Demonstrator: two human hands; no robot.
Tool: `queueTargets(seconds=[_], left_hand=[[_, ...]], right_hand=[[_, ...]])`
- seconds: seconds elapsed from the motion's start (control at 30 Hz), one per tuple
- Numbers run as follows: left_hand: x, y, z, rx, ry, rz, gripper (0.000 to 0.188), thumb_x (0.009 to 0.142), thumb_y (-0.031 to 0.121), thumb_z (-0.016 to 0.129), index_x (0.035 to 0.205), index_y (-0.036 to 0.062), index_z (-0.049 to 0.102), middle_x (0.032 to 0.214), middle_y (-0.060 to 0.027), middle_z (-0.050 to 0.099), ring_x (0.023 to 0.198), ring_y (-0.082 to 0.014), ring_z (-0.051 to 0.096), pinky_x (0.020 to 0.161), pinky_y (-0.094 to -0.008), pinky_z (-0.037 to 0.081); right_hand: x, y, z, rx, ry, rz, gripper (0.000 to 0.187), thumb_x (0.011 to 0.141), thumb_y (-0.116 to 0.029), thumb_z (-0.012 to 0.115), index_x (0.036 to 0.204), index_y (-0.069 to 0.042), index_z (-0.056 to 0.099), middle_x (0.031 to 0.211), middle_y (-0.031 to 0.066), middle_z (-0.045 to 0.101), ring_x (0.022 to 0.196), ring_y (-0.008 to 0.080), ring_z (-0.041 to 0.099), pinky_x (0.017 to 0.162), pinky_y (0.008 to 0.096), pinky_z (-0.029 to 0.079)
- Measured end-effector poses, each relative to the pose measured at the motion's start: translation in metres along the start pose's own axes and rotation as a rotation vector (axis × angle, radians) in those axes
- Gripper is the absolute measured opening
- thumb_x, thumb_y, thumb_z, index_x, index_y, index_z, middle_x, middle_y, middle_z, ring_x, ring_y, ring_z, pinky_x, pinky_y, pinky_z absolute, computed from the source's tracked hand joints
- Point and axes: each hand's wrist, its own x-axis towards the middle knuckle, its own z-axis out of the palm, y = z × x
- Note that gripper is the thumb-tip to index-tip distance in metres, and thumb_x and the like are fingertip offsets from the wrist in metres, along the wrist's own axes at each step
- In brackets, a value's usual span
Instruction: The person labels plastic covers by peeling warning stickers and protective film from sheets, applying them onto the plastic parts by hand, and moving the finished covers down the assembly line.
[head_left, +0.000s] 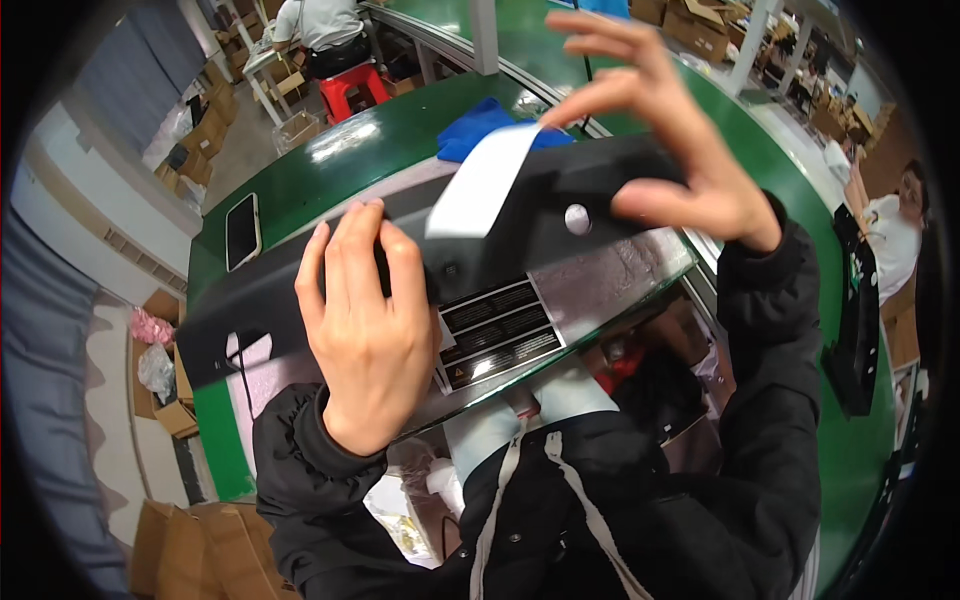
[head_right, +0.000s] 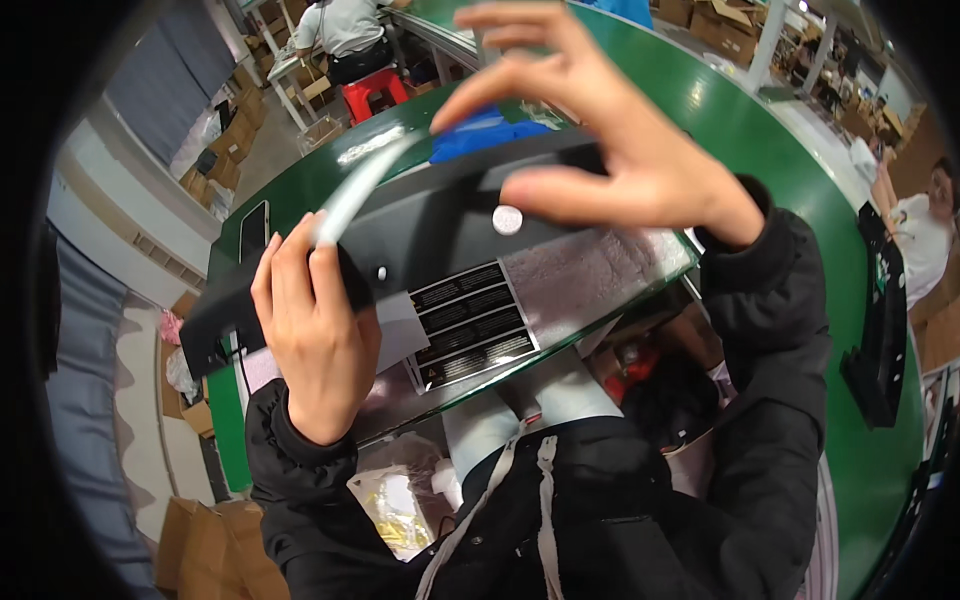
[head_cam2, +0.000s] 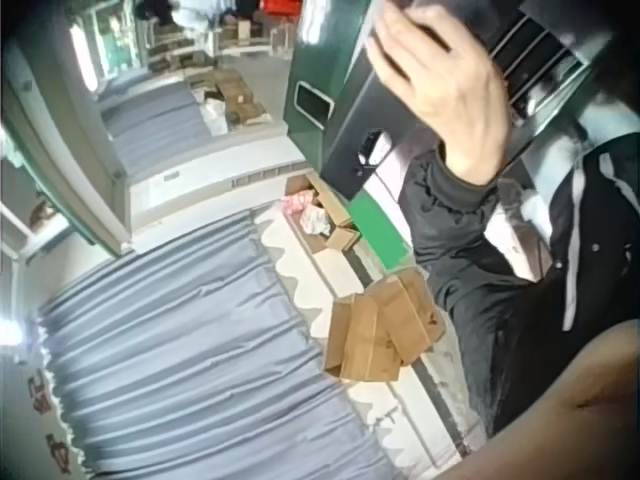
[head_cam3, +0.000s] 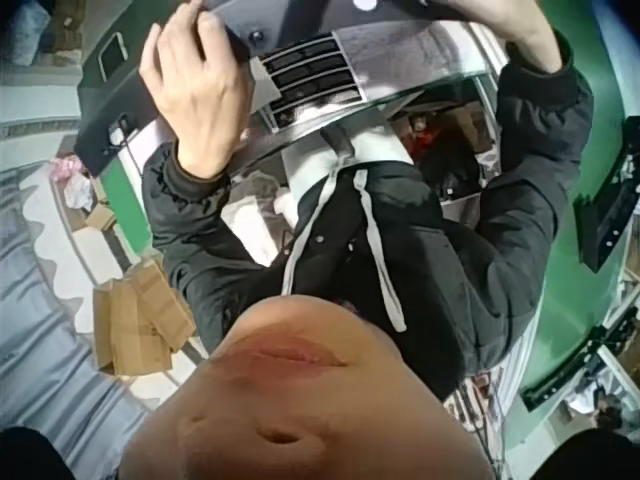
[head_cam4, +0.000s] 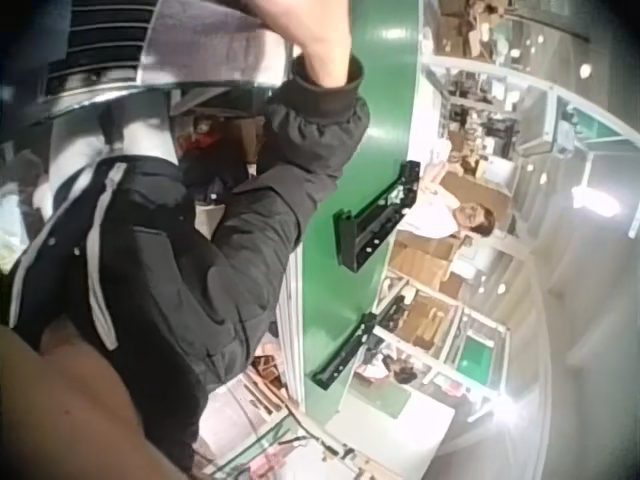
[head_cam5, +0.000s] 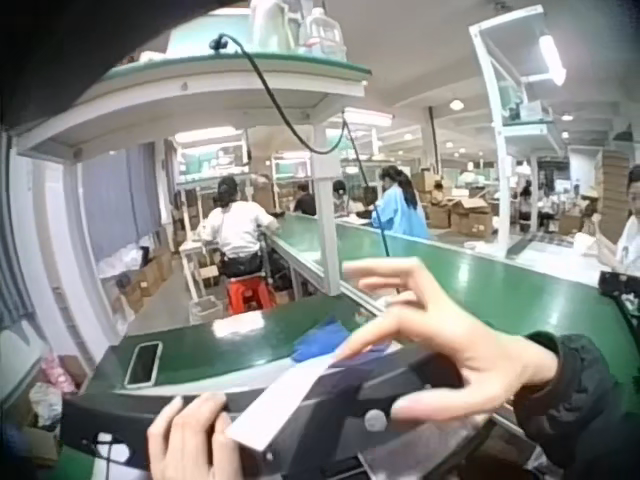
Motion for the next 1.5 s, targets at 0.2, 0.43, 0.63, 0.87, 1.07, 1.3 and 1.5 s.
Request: queueTargets(seconds=[0.2,0.43,0.63,0.87,1.07,1.3,1.5], left_hand=[[0.005,-0.005,0.005,-0.275,0.209,0.294,0.027,0.066,-0.001,0.06,0.092,0.003,0.064,0.093,-0.0083,0.061,0.084,-0.0221,0.061,0.081,-0.0349,0.045],[0.008,-0.019,0.006,-0.288,0.213,0.588,0.03,0.059,0.001,0.063,0.088,0.0044,0.067,0.068,0.0003,0.048,0.055,-0.012,0.046,0.052,-0.0264,0.033],[0.008,-0.018,0.006,-0.369,0.129,0.602,0.041,0.052,0.002,0.061,0.091,0.0051,0.068,0.058,0.0016,0.034,0.047,-0.0097,0.035,0.045,-0.025,0.025],[0.008,-0.015,0.009,-0.321,0.168,0.571,0.052,0.046,0.007,0.055,0.096,0.0074,0.071,0.056,0.0026,0.027,0.047,-0.0089,0.033,0.047,-0.0245,0.023],[0.007,-0.013,0.007,-0.27,0.164,0.57,0.056,0.045,0.01,0.053,0.099,0.0096,0.071,0.056,0.0029,0.023,0.047,-0.0085,0.031,0.048,-0.0249,0.021],[0.007,-0.012,0.008,-0.212,0.168,0.562,0.06,0.045,0.013,0.053,0.102,0.0111,0.071,0.057,0.0023,0.021,0.047,-0.0084,0.03,0.05,-0.0252,0.021],[0.006,-0.009,0.003,-0.225,0.112,0.528,0.061,0.043,0.006,0.053,0.101,0.012,0.072,0.058,0.0011,0.023,0.048,-0.0109,0.03,0.05,-0.0258,0.022]], right_hand=[[-0.015,-0.014,-0.017,0.673,0.29,0.551,0.012,0.08,-0.009,0.067,0.085,-0.003,0.058,0.083,0.0027,0.059,0.072,0.0106,0.053,0.069,0.0239,0.042],[-0.021,0.02,0.009,0.473,0.138,-0.022,0.015,0.08,-0.01,0.07,0.082,-0.002,0.058,0.079,0.0012,0.057,0.07,0.007,0.051,0.063,0.0214,0.041],[-0.028,0.047,0.029,0.281,0.223,-0.466,0.016,0.079,-0.009,0.071,0.079,-0.002,0.057,0.075,0.0007,0.056,0.067,0.0085,0.051,0.062,0.0217,0.041],[-0.028,-0.01,0.014,0.263,0.011,0.491,0.016,0.075,-0.006,0.068,0.075,-0.004,0.053,0.081,0.0036,0.052,0.073,0.0128,0.047,0.065,0.0262,0.037],[-0.028,-0.012,0.019,0.197,0.059,0.411,0.022,0.074,-0.009,0.071,0.071,-0.003,0.05,0.07,0.0012,0.044,0.066,0.0114,0.044,0.062,0.0251,0.035],[-0.028,-0.012,0.017,0.214,0.058,0.413,0.022,0.074,-0.008,0.071,0.071,-0.003,0.049,0.071,0.0024,0.046,0.07,0.0139,0.046,0.064,0.0263,0.037],[-0.03,-0.01,0.017,0.197,0.067,0.378,0.024,0.072,-0.008,0.071,0.07,-0.003,0.048,0.072,0.004,0.048,0.079,0.0178,0.048,0.071,0.0286,0.038]])
